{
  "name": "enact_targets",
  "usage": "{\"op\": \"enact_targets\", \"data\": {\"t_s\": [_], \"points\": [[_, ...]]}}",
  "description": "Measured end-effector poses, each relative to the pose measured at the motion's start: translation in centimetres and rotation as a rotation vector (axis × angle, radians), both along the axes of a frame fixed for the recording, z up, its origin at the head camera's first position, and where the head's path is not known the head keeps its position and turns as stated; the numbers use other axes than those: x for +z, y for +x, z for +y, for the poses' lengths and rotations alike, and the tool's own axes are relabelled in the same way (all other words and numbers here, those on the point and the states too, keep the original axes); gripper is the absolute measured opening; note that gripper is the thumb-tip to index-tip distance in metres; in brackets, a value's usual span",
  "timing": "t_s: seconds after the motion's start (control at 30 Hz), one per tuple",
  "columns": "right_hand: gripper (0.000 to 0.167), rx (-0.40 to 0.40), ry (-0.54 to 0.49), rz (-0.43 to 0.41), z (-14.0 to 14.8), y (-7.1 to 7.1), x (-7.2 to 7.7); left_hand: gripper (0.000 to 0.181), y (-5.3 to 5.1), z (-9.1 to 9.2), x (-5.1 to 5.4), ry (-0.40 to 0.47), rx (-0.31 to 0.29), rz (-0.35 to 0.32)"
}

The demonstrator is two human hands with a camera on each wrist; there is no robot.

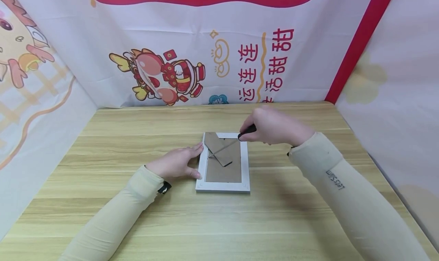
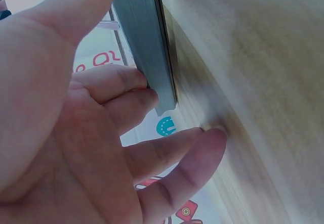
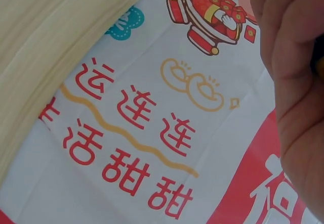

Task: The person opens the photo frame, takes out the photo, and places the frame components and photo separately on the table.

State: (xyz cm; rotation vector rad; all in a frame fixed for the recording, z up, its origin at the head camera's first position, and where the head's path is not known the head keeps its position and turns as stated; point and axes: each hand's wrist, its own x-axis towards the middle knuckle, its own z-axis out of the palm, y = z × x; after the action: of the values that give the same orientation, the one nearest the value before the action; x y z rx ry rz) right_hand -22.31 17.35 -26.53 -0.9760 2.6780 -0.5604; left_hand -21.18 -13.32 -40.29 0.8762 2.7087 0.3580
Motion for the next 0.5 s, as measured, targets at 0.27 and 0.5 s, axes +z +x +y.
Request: {"op": "enact_targets", "data": {"t_s": [0.27, 0.5], "points": [[0.011, 0.026, 0.029, -0.022, -1.3, -0.5, 0.7, 0.104, 0.0, 0.1, 0.0, 0.012, 0.000, -0.002], [0.007, 0.063, 0.177, 0.016, -5.2, -0.5, 3.2, 0.104, 0.1, 0.1, 0.0, 0.008, 0.012, -0.006]]}}
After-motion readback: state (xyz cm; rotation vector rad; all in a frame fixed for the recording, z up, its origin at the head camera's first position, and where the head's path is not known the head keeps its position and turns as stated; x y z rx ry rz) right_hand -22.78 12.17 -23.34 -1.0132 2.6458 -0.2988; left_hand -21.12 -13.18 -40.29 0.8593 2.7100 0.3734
